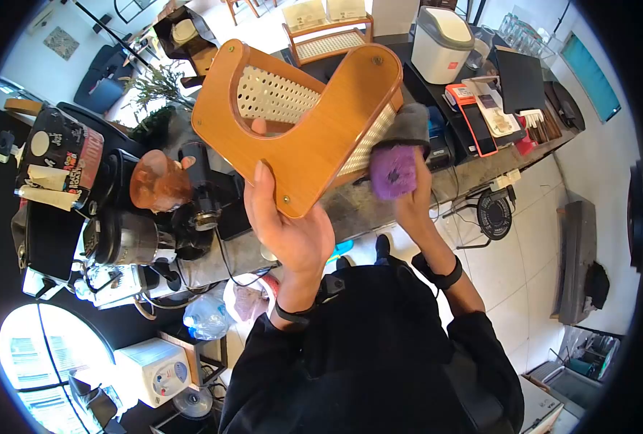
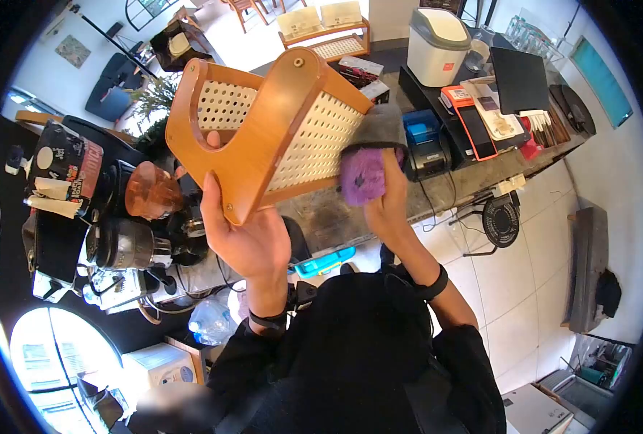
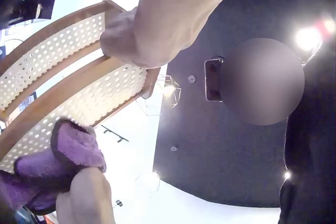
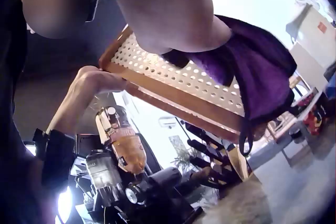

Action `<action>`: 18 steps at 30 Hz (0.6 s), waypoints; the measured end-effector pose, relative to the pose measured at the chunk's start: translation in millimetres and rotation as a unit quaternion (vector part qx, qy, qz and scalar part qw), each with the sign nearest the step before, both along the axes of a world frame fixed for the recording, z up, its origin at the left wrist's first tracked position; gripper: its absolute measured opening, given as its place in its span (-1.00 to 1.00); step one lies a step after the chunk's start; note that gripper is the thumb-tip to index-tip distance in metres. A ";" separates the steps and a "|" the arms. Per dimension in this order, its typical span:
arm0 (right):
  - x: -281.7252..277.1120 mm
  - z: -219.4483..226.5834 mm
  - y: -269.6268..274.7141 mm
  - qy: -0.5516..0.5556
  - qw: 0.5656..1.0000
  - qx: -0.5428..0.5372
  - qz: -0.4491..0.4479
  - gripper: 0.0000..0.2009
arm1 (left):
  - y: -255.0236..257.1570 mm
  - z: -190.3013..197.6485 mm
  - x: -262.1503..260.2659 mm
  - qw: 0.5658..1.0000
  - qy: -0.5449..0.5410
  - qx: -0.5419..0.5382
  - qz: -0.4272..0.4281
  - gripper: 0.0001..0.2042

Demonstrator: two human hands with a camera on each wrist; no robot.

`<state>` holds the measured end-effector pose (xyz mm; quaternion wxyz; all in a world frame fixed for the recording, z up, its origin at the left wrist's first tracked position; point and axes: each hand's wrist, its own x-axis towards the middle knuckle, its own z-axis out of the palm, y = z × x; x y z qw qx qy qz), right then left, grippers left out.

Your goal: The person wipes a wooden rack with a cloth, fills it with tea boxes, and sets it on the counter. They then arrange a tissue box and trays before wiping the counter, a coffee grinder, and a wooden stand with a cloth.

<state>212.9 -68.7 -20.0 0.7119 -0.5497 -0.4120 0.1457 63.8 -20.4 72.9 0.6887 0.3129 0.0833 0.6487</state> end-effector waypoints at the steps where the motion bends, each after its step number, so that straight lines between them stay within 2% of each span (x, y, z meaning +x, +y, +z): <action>1: -0.7 8.0 -4.0 -0.002 1.000 -0.005 -0.002 -0.62 | -1.0 0.5 2.9 1.000 0.007 0.007 0.000 -0.55; 3: -14.1 18.0 -10.1 -0.023 0.997 0.027 0.062 -0.58 | -6.3 4.2 10.8 1.000 -0.016 -0.013 -0.021 -0.55; 4: -27.5 18.3 -11.3 -0.161 0.984 0.050 0.058 -0.55 | -8.3 5.3 14.5 0.998 -0.036 -0.028 -0.038 -0.56; 5: -36.0 18.3 -12.4 -0.294 0.952 0.070 0.054 -0.51 | -9.6 5.5 17.5 0.998 -0.033 -0.028 -0.047 -0.56; 6: -33.3 12.7 -11.9 -0.293 0.952 0.070 0.046 -0.51 | -10.0 6.2 19.9 0.997 -0.039 -0.040 -0.051 -0.56; 8: -27.0 -12.3 -5.9 -0.371 0.920 0.088 0.091 -0.48 | -9.7 7.1 22.8 0.995 -0.052 -0.063 -0.052 -0.57; 9: -22.4 -23.7 -5.1 -0.369 0.921 0.087 0.090 -0.48 | -10.7 6.7 22.4 0.994 -0.058 -0.078 -0.049 -0.57; 11: -5.5 -51.0 -5.6 -0.392 0.912 0.117 -0.011 -0.52 | -12.6 5.1 21.7 0.991 -0.070 -0.109 -0.043 -0.58; 12: 7.5 -77.0 -7.4 -0.392 0.913 0.112 -0.012 -0.52 | -11.0 4.0 24.7 0.990 -0.065 -0.124 -0.019 -0.60; 14: 39.8 -122.4 -5.2 -0.322 0.945 -0.046 0.024 -0.50 | -11.4 4.8 28.3 0.991 -0.060 -0.116 0.003 -0.60; 15: 49.3 -123.7 -0.1 -0.320 0.946 -0.047 0.020 -0.50 | -11.8 5.7 27.3 0.993 -0.049 -0.105 0.030 -0.59; 17: 70.2 -119.6 23.8 -0.254 0.961 0.004 -0.110 -0.55 | -8.9 2.8 23.6 0.997 -0.013 -0.079 0.020 -0.58; 18: 76.4 -86.4 31.4 -0.325 0.933 0.061 -0.142 -0.57 | -7.4 0.0 24.0 0.997 -0.009 -0.067 0.026 -0.58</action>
